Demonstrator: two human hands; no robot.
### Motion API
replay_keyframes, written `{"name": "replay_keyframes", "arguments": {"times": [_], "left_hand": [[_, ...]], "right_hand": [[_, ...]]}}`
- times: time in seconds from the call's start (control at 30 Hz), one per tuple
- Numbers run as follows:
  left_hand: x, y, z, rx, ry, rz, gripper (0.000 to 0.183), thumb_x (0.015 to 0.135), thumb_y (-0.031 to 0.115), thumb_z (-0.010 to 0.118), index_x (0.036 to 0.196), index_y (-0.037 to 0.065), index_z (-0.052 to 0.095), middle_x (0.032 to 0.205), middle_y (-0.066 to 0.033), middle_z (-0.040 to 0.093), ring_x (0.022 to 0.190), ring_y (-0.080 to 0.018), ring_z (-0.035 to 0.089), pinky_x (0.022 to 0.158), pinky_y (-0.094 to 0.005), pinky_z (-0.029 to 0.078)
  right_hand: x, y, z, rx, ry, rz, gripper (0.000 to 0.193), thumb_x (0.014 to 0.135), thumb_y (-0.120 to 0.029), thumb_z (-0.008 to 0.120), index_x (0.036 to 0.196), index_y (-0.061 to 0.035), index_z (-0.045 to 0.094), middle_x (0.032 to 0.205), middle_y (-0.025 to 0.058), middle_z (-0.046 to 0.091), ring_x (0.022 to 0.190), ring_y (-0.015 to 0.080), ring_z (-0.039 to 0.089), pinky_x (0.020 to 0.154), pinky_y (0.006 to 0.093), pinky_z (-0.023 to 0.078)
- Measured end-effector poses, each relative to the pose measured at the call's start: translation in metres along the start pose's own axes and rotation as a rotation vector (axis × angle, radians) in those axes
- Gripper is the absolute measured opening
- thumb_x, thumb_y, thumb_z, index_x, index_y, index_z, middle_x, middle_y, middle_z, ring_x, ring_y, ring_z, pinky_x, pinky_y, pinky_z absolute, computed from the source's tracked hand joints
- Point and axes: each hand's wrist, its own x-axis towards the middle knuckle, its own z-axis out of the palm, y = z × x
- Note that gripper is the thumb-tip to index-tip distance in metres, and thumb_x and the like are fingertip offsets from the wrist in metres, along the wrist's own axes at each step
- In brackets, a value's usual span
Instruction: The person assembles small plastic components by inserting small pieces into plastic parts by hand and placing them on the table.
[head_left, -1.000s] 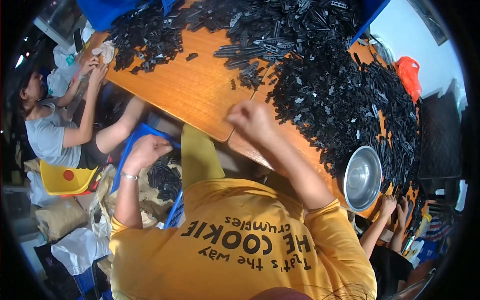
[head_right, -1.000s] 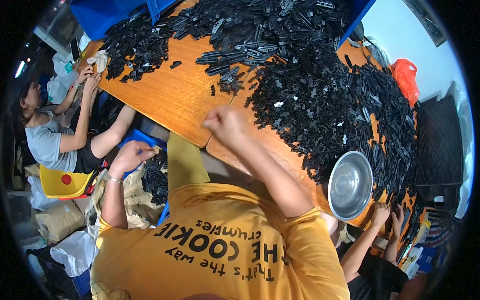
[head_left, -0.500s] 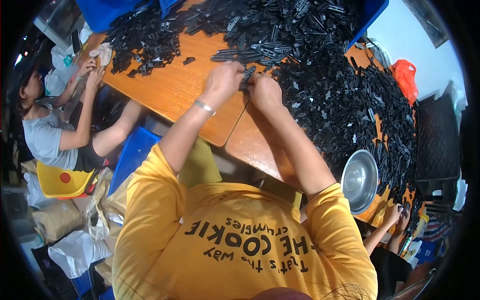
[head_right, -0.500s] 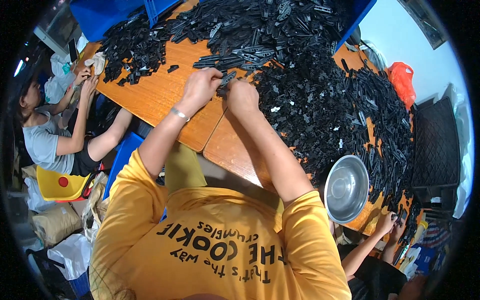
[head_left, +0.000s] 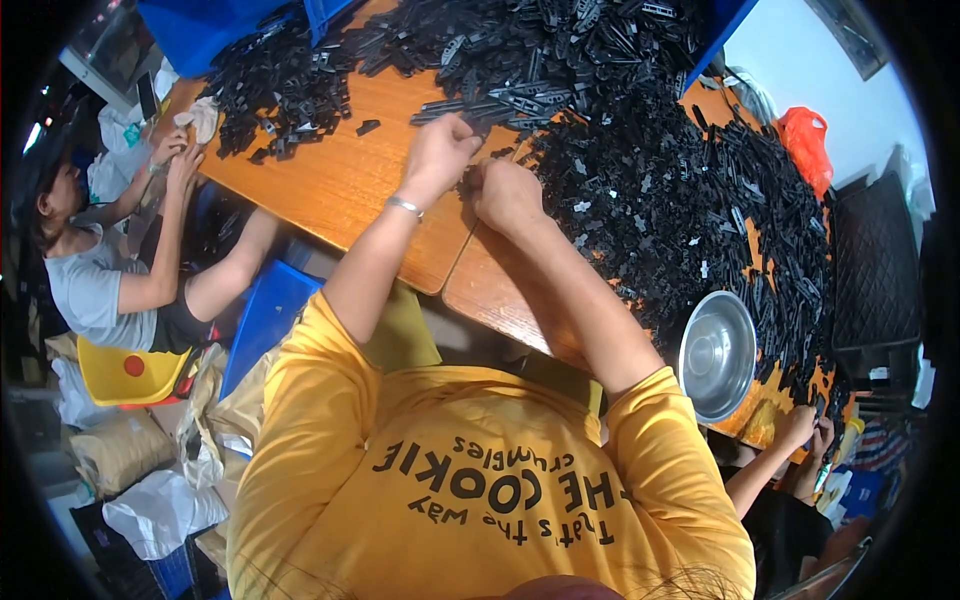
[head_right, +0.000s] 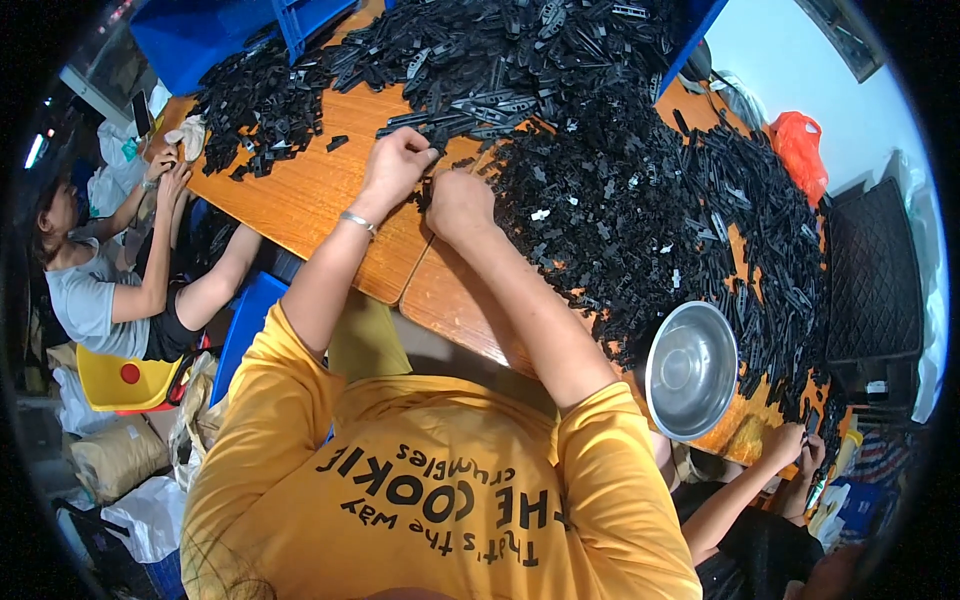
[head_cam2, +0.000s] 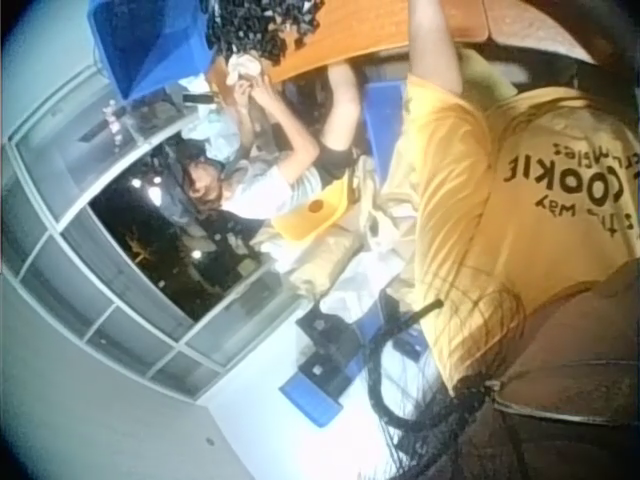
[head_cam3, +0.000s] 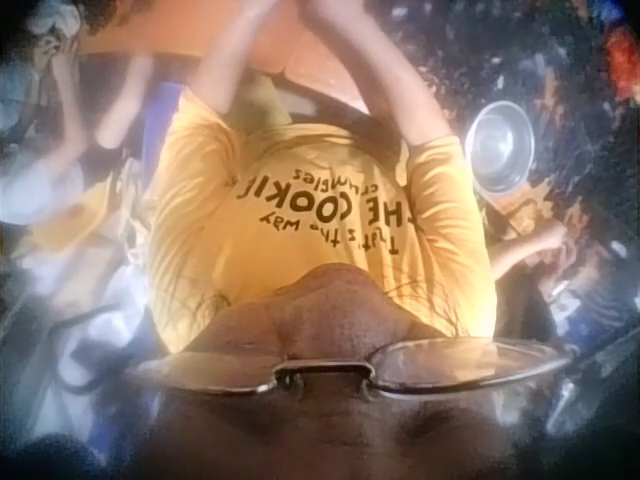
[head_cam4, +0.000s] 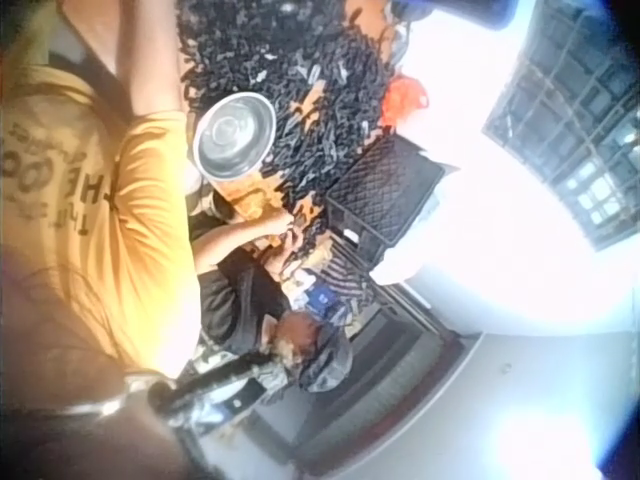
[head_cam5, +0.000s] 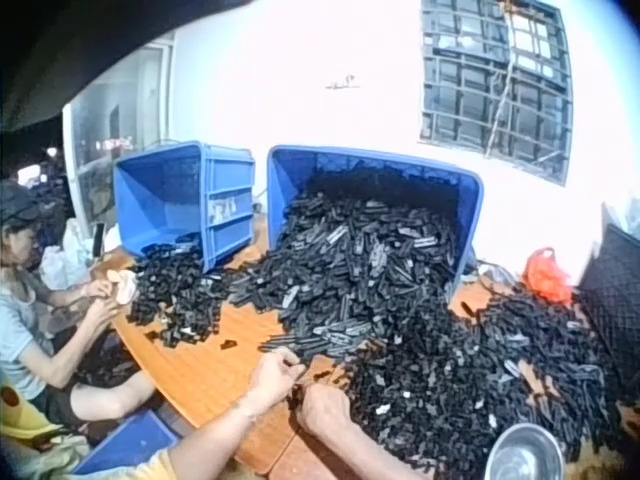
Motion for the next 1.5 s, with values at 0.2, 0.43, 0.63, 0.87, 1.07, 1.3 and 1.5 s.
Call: {"name": "replay_keyframes", "arguments": {"times": [0.2,0.43,0.63,0.87,1.07,1.3,1.5], "left_hand": [[-0.032,-0.019,-0.034,-1.216,-0.161,-0.379,0.006,0.101,0.011,0.070,0.104,0.007,0.068,0.098,-0.0029,0.073,0.085,-0.0117,0.070,0.079,-0.0272,0.060],[-0.058,-0.033,-0.044,-1.457,-0.239,-0.355,0.015,0.102,0.012,0.068,0.116,0.005,0.066,0.116,-0.0092,0.074,0.103,-0.0168,0.072,0.092,-0.0328,0.059],[-0.068,-0.009,-0.047,-1.507,-0.261,-0.324,0.024,0.104,0.008,0.065,0.127,0.002,0.062,0.119,-0.0102,0.073,0.105,-0.0177,0.072,0.094,-0.0344,0.060],[-0.070,-0.001,-0.050,-1.499,-0.292,-0.256,0.038,0.101,0.009,0.070,0.136,0.004,0.060,0.124,-0.0070,0.071,0.108,-0.0165,0.070,0.094,-0.0343,0.059],[-0.071,0.001,-0.051,-1.493,-0.316,-0.254,0.041,0.100,0.009,0.070,0.140,0.004,0.060,0.123,-0.0059,0.071,0.108,-0.0148,0.070,0.092,-0.0308,0.059],[-0.075,0.001,-0.050,-1.507,-0.307,-0.274,0.042,0.100,0.009,0.071,0.140,0.005,0.060,0.124,-0.0038,0.071,0.110,-0.0143,0.069,0.094,-0.0322,0.058],[-0.078,0.004,-0.049,-1.484,-0.298,-0.273,0.033,0.100,0.005,0.070,0.131,0.007,0.062,0.120,-0.0031,0.071,0.107,-0.0126,0.070,0.092,-0.0286,0.058]], "right_hand": [[-0.007,0.009,0.009,0.158,0.172,-0.092,0.013,0.084,-0.009,0.069,0.097,-0.0061,0.071,0.099,0.0213,0.073,0.094,0.0410,0.073,0.084,0.0502,0.057],[-0.019,-0.001,-0.011,0.607,0.343,-0.138,0.017,0.088,0.001,0.074,0.104,-0.0006,0.068,0.093,0.0182,0.074,0.081,0.0318,0.075,0.076,0.0405,0.060],[-0.035,-0.020,-0.018,0.749,0.573,-0.285,0.011,0.092,0.002,0.074,0.100,0.0001,0.067,0.084,0.0140,0.073,0.070,0.0224,0.075,0.064,0.0341,0.059],[-0.037,-0.013,-0.015,0.584,0.715,-0.426,0.013,0.086,0.002,0.079,0.093,-0.0012,0.068,0.086,0.0120,0.068,0.073,0.0238,0.071,0.065,0.0337,0.057],[-0.043,-0.016,-0.019,0.521,0.750,-0.503,0.014,0.085,0.003,0.080,0.091,-0.0010,0.068,0.090,0.0103,0.067,0.071,0.0195,0.069,0.061,0.0293,0.056],[-0.042,-0.013,-0.012,0.577,0.702,-0.467,0.014,0.085,0.003,0.080,0.091,-0.0009,0.068,0.090,0.0098,0.066,0.071,0.0179,0.069,0.058,0.0275,0.054],[-0.041,-0.017,-0.009,0.637,0.712,-0.430,0.015,0.084,0.003,0.078,0.091,-0.0022,0.067,0.089,0.0128,0.065,0.073,0.0285,0.069,0.060,0.0368,0.055]]}}
